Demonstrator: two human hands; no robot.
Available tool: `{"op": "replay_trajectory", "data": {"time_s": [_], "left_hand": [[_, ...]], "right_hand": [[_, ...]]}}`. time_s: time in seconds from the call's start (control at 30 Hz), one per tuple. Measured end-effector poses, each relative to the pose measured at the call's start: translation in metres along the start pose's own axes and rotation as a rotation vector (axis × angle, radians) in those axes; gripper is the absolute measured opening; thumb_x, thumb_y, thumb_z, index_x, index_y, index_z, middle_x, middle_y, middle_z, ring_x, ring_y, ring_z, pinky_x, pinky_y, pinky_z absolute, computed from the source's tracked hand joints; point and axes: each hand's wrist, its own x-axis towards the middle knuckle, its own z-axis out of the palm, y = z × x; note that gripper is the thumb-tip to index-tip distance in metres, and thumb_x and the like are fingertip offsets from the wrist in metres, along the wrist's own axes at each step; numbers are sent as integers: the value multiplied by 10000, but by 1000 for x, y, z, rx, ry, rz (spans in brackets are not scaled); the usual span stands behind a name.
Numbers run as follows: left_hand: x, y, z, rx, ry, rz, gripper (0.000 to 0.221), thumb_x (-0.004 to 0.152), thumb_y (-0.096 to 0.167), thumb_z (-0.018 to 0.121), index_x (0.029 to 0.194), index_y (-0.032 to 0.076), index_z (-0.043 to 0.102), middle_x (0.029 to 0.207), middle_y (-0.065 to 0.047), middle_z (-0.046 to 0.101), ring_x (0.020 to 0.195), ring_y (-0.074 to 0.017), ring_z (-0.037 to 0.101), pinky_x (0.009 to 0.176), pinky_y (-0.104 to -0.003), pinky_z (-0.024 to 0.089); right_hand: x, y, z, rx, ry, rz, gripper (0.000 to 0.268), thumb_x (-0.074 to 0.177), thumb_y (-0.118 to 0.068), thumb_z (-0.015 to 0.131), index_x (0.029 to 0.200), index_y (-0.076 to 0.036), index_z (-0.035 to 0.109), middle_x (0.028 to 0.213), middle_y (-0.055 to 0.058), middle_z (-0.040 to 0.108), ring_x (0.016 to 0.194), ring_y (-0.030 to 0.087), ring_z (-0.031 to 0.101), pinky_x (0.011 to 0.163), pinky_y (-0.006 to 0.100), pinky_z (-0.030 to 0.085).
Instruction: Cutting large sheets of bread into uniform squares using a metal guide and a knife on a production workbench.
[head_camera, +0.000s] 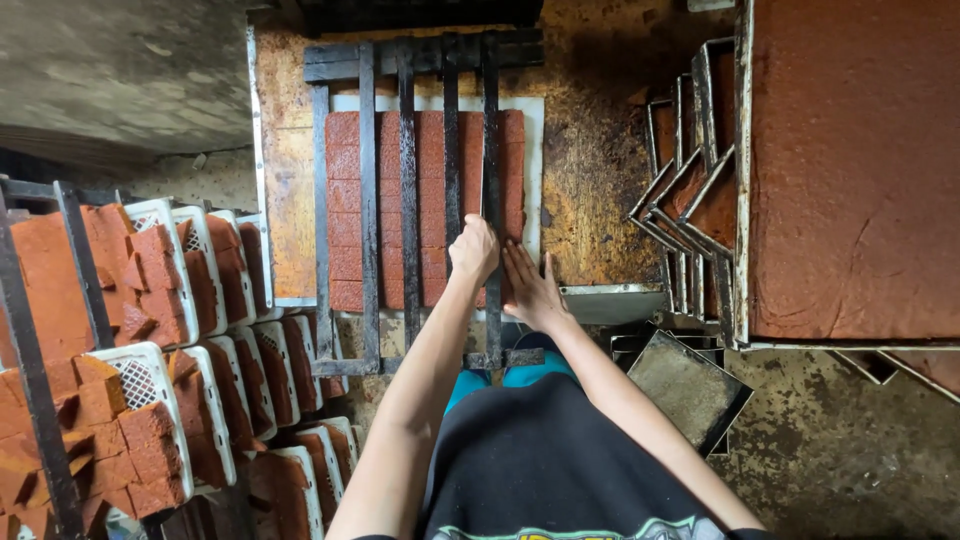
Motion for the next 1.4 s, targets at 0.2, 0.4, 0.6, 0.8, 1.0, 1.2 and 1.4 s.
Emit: {"op": "replay_trajectory", "data": {"time_s": [0.2,0.4,0.6,0.8,1.0,1.2,1.4], "left_hand": [[-36,-4,-30,-3,-42,6,503,921,317,446,1129,-119,586,604,18,477,413,-178,608,390,-365,535],[-82,-2,-68,-19,-127,0,477,929,268,471,1156,-136,586,613,22,506,425,-164,617,397,-342,535],[-123,-2,-110,1,-148,22,496,939,280,475,1161,-150,586,602,14,505,429,-156,619,392,-321,528],[-173,-9,-170,-41,-282,81,488,914,212,434,1154,-188,577,593,-10,532,420,-173,629,391,-315,531],[-217,-19,-211,-195,-679,-39,443,888,199,443,1123,-164,540,639,-31,585,507,-230,694,454,-389,582],[-206,-42,-270,-424,-1221,-307,155,962,129,379,980,28,495,826,-74,711,732,-333,755,565,-414,610],[-112,-78,-310,-441,-1476,-507,334,1005,390,399,1034,88,538,1064,-164,700,1003,-463,687,864,-622,518]], "right_hand": [[3,4,12,33,74,-19,1180,735,-372,822,1634,-67,121,1726,90,-17,1585,251,-10,1204,676,-32],[-1,6,22,112,138,-49,994,830,-28,641,1644,-87,73,1728,94,-17,1580,242,25,1200,677,-4],[-3,1,12,90,159,-60,1160,754,-265,783,1640,-75,59,1721,119,-32,1582,274,-12,1182,696,-41],[-4,0,12,107,182,-64,1162,756,-309,804,1635,-65,83,1717,135,-5,1576,277,31,1189,688,-38],[-2,-2,17,101,197,-43,1175,730,-316,795,1638,-79,88,1719,109,2,1577,258,40,1205,677,-23],[1,8,38,-55,282,-60,1223,773,-521,782,1634,-81,34,1716,95,-26,1591,239,36,1223,654,-18],[-1,7,35,-60,240,-48,1247,778,-523,799,1638,-97,2,1714,80,-73,1588,237,-12,1217,651,-28]]}}
